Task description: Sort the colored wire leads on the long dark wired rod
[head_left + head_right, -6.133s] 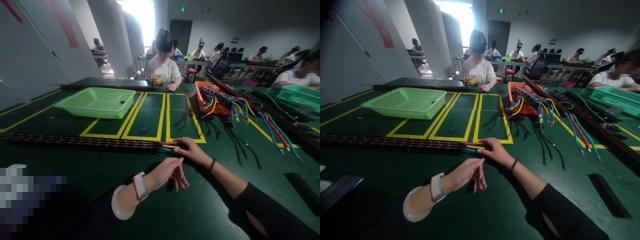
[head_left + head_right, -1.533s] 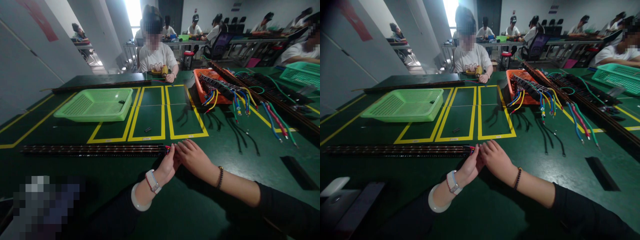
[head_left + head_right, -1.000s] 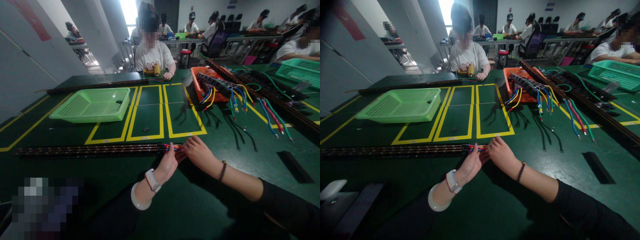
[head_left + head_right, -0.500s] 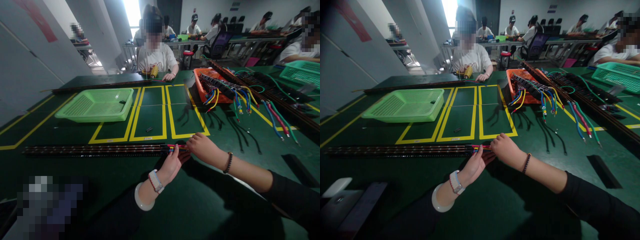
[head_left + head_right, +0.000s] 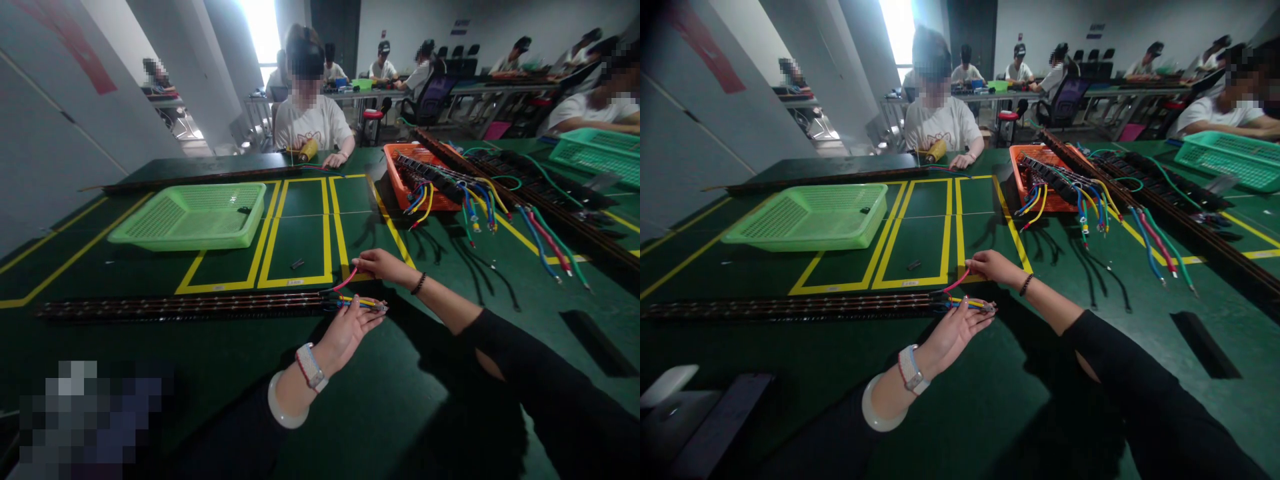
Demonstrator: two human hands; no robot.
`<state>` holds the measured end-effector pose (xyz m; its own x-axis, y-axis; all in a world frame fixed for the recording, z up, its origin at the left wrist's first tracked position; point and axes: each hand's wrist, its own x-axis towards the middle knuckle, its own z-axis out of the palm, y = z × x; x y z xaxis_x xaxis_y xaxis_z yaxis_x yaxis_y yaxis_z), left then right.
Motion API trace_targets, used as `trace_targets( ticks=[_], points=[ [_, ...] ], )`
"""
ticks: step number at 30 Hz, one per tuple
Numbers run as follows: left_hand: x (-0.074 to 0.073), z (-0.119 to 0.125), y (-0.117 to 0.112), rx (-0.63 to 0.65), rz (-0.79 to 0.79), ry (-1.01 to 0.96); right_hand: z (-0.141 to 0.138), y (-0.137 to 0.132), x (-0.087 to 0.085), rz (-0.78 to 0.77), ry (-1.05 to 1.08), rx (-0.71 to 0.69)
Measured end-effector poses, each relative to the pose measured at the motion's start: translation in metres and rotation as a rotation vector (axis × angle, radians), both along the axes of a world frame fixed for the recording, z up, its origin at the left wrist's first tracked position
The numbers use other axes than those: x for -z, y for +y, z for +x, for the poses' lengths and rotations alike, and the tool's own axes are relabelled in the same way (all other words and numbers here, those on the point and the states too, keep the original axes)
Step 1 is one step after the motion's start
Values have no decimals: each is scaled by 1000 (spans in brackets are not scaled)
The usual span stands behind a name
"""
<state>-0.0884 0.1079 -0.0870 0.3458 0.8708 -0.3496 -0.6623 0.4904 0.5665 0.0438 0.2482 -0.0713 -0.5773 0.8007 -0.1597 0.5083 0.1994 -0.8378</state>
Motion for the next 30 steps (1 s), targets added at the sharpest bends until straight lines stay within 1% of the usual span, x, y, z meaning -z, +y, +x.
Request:
trace_targets(
  ticks=[4,6,8,13,17,20,23,30],
  points=[
    [0,-1,2,-20,-10,-5,-17,17,-7,106,-29,5],
    [-2,-1,2,-47,-31,-1,-19,19,-7,114,-36,7],
    [-5,-1,3,-62,-54,-4,-16,15,-6,112,-46,-4],
    [-6,-2,3,-51,-69,-12,8,-6,-4,96,-139,-64],
    [-3,-2,3,-65,-77,-13,26,-30,-13,121,-258,-44],
    [-1,-1,3,-77,-85,-16,35,-48,-18,110,-294,-121],
    [1,-1,3,-66,-66,-24,38,-60,-17,204,-337,-197],
    [0,-2,3,-48,-43,-20,32,-72,-16,453,-483,-199]
  ],
)
